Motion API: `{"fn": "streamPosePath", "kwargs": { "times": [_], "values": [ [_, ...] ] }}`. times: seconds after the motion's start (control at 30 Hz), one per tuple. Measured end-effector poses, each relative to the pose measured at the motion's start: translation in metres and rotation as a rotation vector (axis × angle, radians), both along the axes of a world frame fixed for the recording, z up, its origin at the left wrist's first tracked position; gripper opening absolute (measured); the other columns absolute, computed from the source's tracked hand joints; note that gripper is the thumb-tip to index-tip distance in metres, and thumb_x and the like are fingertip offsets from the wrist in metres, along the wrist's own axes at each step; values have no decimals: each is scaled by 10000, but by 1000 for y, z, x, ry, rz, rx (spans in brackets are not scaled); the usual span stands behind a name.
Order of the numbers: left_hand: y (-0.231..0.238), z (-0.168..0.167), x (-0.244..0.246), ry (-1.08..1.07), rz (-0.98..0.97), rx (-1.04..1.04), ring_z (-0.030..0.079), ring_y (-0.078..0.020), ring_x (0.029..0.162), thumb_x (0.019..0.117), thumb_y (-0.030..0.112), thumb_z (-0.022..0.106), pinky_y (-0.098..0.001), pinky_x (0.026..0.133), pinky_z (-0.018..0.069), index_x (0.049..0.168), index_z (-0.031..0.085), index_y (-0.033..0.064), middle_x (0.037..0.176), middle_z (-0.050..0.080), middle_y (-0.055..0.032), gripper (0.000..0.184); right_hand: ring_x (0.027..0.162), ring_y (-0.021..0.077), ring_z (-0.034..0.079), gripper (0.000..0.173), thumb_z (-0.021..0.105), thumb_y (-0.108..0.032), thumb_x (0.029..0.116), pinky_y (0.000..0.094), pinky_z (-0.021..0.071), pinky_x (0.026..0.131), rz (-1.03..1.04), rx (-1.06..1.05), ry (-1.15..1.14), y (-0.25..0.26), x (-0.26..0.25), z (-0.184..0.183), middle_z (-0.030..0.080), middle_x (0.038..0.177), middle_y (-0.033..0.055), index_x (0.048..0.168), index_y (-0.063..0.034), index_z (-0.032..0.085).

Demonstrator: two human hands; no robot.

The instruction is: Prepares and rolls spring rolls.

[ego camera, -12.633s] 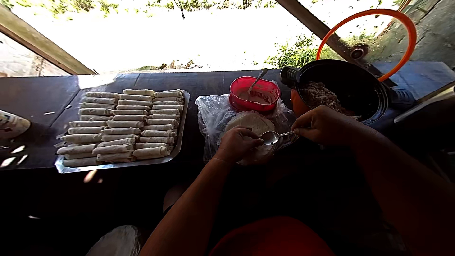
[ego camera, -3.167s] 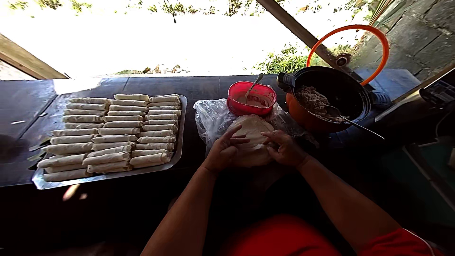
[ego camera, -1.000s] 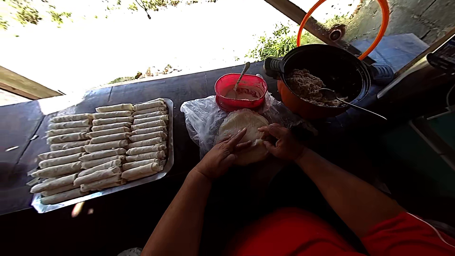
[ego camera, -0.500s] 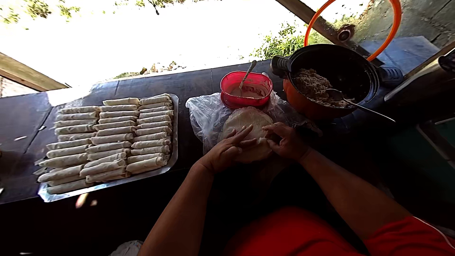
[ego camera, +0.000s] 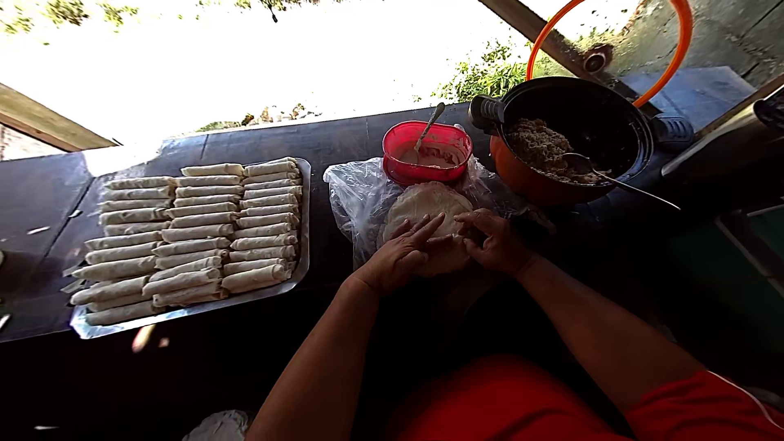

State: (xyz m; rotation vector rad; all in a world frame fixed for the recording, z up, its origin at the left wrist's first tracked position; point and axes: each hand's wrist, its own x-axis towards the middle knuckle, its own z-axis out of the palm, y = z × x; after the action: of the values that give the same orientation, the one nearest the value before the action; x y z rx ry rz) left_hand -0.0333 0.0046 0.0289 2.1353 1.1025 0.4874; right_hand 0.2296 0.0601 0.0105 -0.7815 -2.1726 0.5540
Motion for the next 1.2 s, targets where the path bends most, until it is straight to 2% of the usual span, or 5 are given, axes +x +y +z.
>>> {"fn": "streamPosePath", "kwargs": {
  "times": [0.37, 0.47, 0.67, 0.83, 1.2],
  "values": [
    [-4, 1, 3, -123, 131, -73, 350, -23, 1492, 969, 288, 346, -448, 1301, 94, 1646, 258, 270, 1479, 573, 173, 683, 1084, 150, 658, 446, 698, -66, 845, 330, 547, 993, 26, -6, -52, 1, 5, 4, 732, 1073, 19, 1291, -72, 677],
    [-6, 1, 2, -168, 187, -129, 397, -63, 1475, 963, 286, 384, -449, 1280, 186, 1617, 331, 330, 1422, 622, 173, 658, 1077, 155, 664, 360, 678, -89, 918, 335, 548, 996, 21, -33, -102, 0, 10, 9, 732, 1068, 31, 1277, -85, 693],
    [-7, -6, 12, -61, 170, 199, 419, -46, 1458, 978, 236, 500, -472, 1285, 188, 1607, 342, 144, 1460, 604, 106, 655, 1094, 180, 650, 247, 636, -163, 989, 345, 523, 1012, -9, -3, -225, 0, 11, 21, 728, 1054, 33, 1210, -108, 732],
    [-6, -6, 23, 93, 119, 212, 416, -31, 1454, 989, 242, 432, -449, 1272, 225, 1582, 400, 221, 1474, 578, 165, 593, 1104, 193, 613, 183, 633, -268, 998, 373, 518, 992, -76, -72, -360, -1, 14, 21, 685, 1047, 26, 1032, -149, 769],
    [-1, -6, 20, 22, 139, 83, 460, -3, 1410, 1005, 310, 373, -438, 1275, 213, 1617, 328, 279, 1428, 611, 187, 615, 1024, 162, 675, 251, 524, -266, 1055, 335, 555, 936, -176, 100, -395, -16, -9, 30, 736, 998, 1, 1074, -154, 747]
  ]
}}
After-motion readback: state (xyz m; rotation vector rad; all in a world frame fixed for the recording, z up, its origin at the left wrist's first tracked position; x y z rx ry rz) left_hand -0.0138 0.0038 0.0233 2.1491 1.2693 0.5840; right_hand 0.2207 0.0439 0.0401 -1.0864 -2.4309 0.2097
